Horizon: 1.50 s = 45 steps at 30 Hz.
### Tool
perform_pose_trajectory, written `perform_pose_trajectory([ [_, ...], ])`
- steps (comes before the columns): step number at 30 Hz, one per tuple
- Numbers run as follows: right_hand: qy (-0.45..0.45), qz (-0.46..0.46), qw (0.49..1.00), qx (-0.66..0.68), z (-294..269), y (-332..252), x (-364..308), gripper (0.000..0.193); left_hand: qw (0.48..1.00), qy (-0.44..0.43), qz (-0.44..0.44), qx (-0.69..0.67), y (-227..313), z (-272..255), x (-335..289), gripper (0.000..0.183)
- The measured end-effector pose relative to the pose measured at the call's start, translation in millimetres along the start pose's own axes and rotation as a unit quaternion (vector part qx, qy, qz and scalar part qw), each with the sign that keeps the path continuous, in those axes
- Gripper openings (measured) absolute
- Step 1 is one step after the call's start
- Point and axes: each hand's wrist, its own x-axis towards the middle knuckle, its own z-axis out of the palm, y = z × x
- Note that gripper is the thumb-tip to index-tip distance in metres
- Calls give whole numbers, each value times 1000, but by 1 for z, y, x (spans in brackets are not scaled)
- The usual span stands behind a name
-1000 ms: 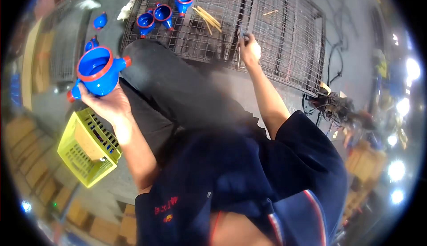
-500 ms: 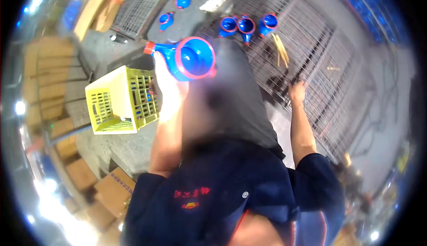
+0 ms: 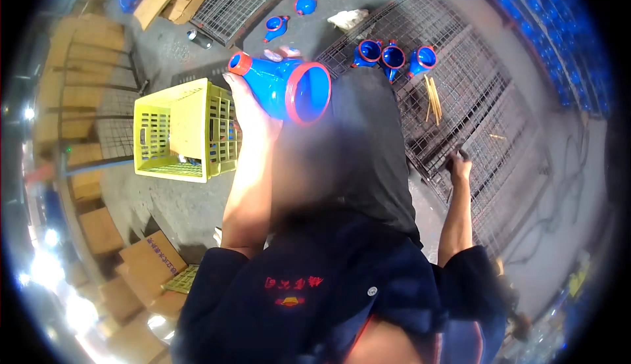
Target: The person holds a blue plastic housing by hand and uses a small file to smooth edges and small openings. The person picks up multiple identical housings one at a time and repeats the filing action on each.
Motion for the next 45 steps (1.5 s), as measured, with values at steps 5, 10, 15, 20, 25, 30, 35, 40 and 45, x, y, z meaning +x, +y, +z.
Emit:
perform_pose_trajectory([
  [5, -250, -133, 929, 238, 76, -176, -152, 50, 999, 18, 28, 23, 15, -6, -5, 73],
  [10, -419, -243, 874, -31, 140, -279, -283, 51, 978, 96, 46, 179, 33, -4, -17, 70],
  [15, -478, -475, 722, -159, 173, -318, -336, 50, 976, 110, 92, 165, 36, -6, -22, 64],
  [20, -437, -566, 665, -217, 189, -319, -343, 46, 972, 118, 85, 184, 35, -10, -22, 63],
  [25, -341, -629, 562, -415, 184, -336, -364, 60, 970, 129, 81, 189, 35, -8, -22, 63],
  [30, -295, -639, 508, -497, 183, -352, -380, 70, 969, 117, 88, 201, 35, -14, -22, 65],
  [35, -256, -653, 464, -541, 183, -356, -382, 68, 954, 76, 73, 281, 35, -11, -22, 71],
  [40, -237, -652, 457, -557, 181, -355, -389, 66, 957, 77, 94, 264, 33, -8, -22, 69],
  [45, -223, -665, 459, -545, 181, -351, -389, 64, 959, 72, 119, 247, 32, -7, -23, 67],
])
